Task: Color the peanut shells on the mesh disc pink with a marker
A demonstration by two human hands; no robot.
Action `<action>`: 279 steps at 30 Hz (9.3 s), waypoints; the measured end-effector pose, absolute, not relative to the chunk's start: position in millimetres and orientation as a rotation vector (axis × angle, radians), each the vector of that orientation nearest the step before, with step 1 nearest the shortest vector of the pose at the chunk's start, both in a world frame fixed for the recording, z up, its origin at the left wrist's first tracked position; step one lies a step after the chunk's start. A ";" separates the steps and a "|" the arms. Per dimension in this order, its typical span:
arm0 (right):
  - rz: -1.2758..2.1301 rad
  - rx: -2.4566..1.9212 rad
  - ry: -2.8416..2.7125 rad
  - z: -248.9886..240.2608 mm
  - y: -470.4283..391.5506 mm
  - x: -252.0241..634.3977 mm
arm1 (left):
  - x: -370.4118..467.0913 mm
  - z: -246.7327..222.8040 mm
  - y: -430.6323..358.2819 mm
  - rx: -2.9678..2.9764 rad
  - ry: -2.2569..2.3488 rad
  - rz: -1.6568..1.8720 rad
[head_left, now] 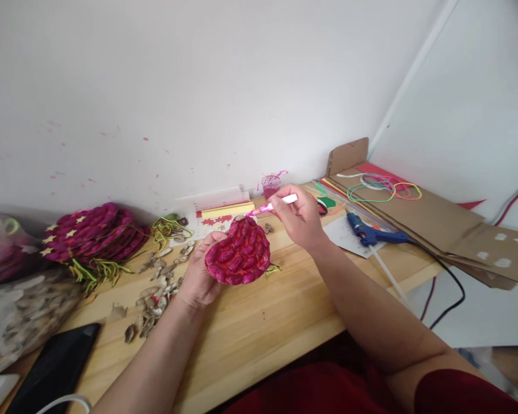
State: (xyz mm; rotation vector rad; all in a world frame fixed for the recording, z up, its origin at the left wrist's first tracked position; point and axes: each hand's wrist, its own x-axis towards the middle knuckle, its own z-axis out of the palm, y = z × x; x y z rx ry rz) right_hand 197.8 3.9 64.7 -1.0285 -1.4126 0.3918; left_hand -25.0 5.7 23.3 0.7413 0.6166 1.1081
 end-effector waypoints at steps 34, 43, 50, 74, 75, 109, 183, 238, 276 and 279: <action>0.660 -0.927 -1.359 65.1 6.8 197.3 | -15.3 32.8 -2.3 0.886 0.656 1.175; 0.625 -0.952 -1.330 64.2 7.4 197.9 | -14.2 33.6 -2.6 0.872 0.653 1.176; 0.603 -0.986 -1.309 64.3 7.4 198.2 | -13.9 33.1 -2.1 0.876 0.642 1.184; 0.655 -0.929 -1.299 66.4 7.5 197.0 | -15.6 32.1 -0.8 0.876 0.639 1.175; 0.670 -0.924 -1.311 66.3 7.3 196.7 | -15.6 32.1 -0.7 0.874 0.639 1.176; 0.627 -0.928 -1.369 60.4 7.4 192.9 | -22.9 27.6 4.8 0.767 0.564 1.110; 0.690 -0.924 -1.220 62.6 11.5 194.8 | -25.8 30.3 3.6 0.729 0.534 1.074; 0.054 -0.920 -1.605 65.6 -8.9 178.7 | -17.7 33.3 2.0 0.915 0.659 1.254; 0.032 -0.969 -1.534 69.7 -11.5 179.0 | -27.9 25.3 6.7 0.740 0.567 1.119; 0.043 -0.959 -1.566 69.6 -13.4 176.3 | -28.8 23.7 7.4 0.742 0.566 1.117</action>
